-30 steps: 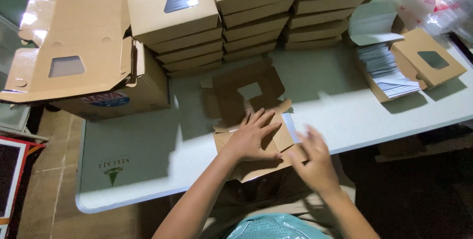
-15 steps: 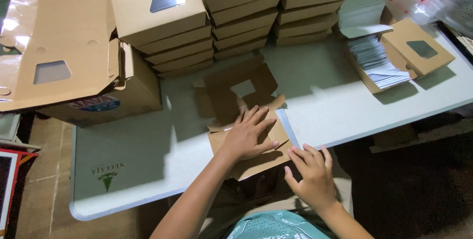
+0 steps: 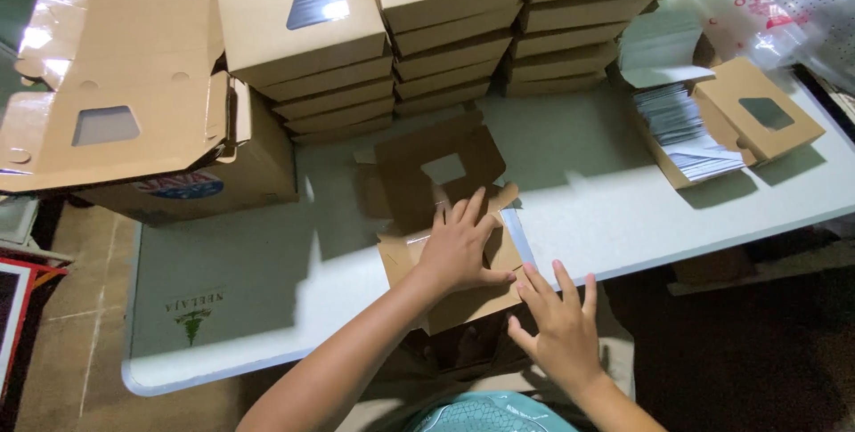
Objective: Assembling cardboard boxes by folding flat sheets and tucking in the flaps to secure the shape.
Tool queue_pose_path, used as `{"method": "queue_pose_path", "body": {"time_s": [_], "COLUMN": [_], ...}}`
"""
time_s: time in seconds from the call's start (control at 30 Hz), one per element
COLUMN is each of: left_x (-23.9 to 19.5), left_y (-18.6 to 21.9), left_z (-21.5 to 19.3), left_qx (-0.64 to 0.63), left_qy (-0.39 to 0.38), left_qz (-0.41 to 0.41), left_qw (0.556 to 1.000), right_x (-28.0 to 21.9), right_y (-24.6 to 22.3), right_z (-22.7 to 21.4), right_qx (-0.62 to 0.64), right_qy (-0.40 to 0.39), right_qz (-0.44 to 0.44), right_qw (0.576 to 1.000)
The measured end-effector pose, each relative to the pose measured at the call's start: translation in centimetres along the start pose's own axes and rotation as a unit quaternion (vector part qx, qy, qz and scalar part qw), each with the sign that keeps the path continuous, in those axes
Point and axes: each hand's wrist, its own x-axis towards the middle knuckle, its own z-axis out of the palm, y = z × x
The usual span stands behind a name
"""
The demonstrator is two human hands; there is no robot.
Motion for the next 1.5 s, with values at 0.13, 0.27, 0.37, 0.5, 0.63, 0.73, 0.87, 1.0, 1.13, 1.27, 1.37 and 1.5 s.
{"method": "queue_pose_path", "body": {"time_s": [0.13, 0.27, 0.37, 0.5, 0.63, 0.73, 0.87, 1.0, 1.13, 1.27, 1.37, 1.5], "left_x": [-0.9, -2.6, -3.1, -3.3, -4.1, -3.5, -2.7, -2.4, -2.1, -0.4, 0.6, 0.4], "left_y": [-0.4, 1.0, 1.2, 0.7, 1.5, 0.7, 0.7, 0.5, 0.4, -1.7, -3.1, -3.0], "left_z": [1.7, 0.9, 0.7, 1.7, 0.7, 2.4, 2.9, 2.5, 0.9, 3.3, 4.4, 3.6], "left_qx": [0.025, 0.014, 0.019, -0.03, -0.062, -0.019, 0.007, 0.006, -0.008, -0.017, 0.009, 0.048], "left_qy": [0.004, 0.014, -0.006, 0.03, 0.067, 0.095, 0.095, 0.099, 0.062, 0.096, 0.142, 0.26], "left_qz": [0.032, 0.071, 0.076, 0.082, 0.076, 0.089, 0.092, 0.095, 0.101, 0.119, 0.138, 0.162], "left_qw": [0.999, 0.997, 0.997, 0.996, 0.993, 0.991, 0.991, 0.991, 0.993, 0.988, 0.98, 0.951], "right_x": [3.7, 5.3, 6.7, 8.7, 8.3, 8.3, 9.3, 12.7, 13.6, 14.4, 14.6, 14.6], "right_y": [1.9, 3.8, 2.8, -0.1, 1.0, 1.1, 1.1, 1.1, 2.8, 2.6, 2.0, 3.1], "right_z": [-2.4, -0.2, 0.3, -1.0, 1.2, 1.5, 0.2, -3.9, -1.3, -0.1, -0.4, 3.1], "right_qx": [0.16, 0.217, 0.204, 0.24, 0.203, 0.164, 0.169, 0.384, 0.278, 0.313, 0.303, 0.176], "right_qy": [-0.109, -0.098, -0.149, -0.164, -0.162, -0.146, -0.19, -0.172, -0.183, -0.183, -0.172, -0.198], "right_qz": [0.063, 0.158, 0.186, 0.162, 0.117, 0.087, 0.102, 0.276, 0.224, 0.208, 0.178, 0.095], "right_qw": [0.979, 0.958, 0.95, 0.943, 0.959, 0.972, 0.962, 0.864, 0.916, 0.909, 0.92, 0.96]}}
